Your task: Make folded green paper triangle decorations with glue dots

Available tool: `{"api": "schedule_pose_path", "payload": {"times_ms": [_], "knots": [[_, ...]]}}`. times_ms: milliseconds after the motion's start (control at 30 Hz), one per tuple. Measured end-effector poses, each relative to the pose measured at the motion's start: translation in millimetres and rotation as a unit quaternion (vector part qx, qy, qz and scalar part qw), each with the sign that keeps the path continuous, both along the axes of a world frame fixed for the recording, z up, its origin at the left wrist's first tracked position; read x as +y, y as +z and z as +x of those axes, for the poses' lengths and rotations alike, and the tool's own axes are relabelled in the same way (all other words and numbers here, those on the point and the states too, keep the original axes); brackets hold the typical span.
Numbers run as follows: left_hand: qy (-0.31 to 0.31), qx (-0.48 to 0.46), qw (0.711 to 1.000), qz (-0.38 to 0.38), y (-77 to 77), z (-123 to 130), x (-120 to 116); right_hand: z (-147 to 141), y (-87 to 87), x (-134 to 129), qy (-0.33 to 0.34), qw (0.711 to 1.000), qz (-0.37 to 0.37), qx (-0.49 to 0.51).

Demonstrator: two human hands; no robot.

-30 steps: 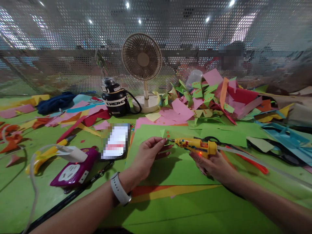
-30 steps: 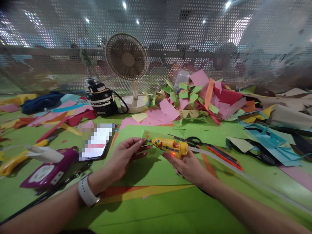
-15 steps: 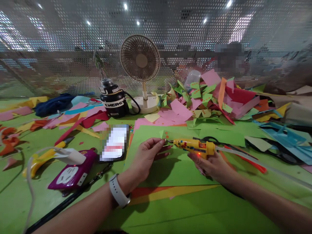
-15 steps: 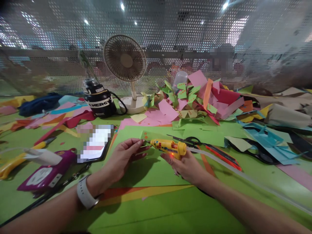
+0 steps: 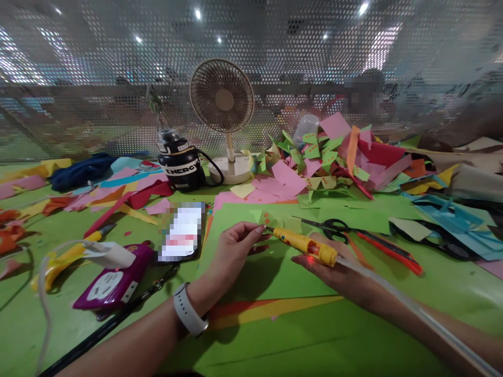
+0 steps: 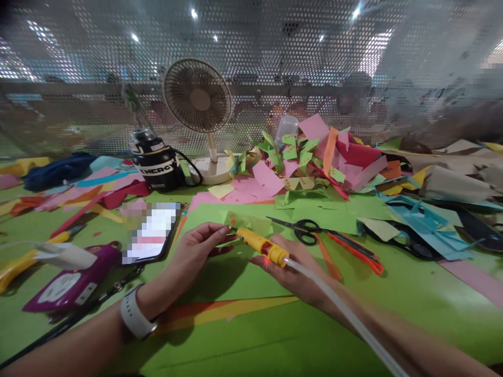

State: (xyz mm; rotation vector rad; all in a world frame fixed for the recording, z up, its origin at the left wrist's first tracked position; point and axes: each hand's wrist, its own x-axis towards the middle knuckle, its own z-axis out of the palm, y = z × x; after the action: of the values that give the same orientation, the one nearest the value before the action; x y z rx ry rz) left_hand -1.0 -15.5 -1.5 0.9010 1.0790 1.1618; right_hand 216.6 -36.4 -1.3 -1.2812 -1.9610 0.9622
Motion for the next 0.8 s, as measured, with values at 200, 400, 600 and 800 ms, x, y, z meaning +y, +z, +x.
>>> {"api": "schedule_pose_path", "payload": {"times_ms": [200,400,600,800], "knots": [[0.015,0.027,0.999,0.022,2.0,-2,1,7,18.6,-1,0.075,0.935,0.223,-0.266],[0.048,-0.021,0.999,0.0,1.1,-9,3,45,36.3,-1,0.012,0.92,0.179,-0.35],[0.067,-0.051,0.996,-0.028,3.0,-10,7,133,44.2,-2,-0.047,0.926,0.14,-0.348],[0.098,-0.062,0.992,-0.053,6.6,-8,8,208,44.8,-6,-0.173,0.911,0.152,-0.343]]}}
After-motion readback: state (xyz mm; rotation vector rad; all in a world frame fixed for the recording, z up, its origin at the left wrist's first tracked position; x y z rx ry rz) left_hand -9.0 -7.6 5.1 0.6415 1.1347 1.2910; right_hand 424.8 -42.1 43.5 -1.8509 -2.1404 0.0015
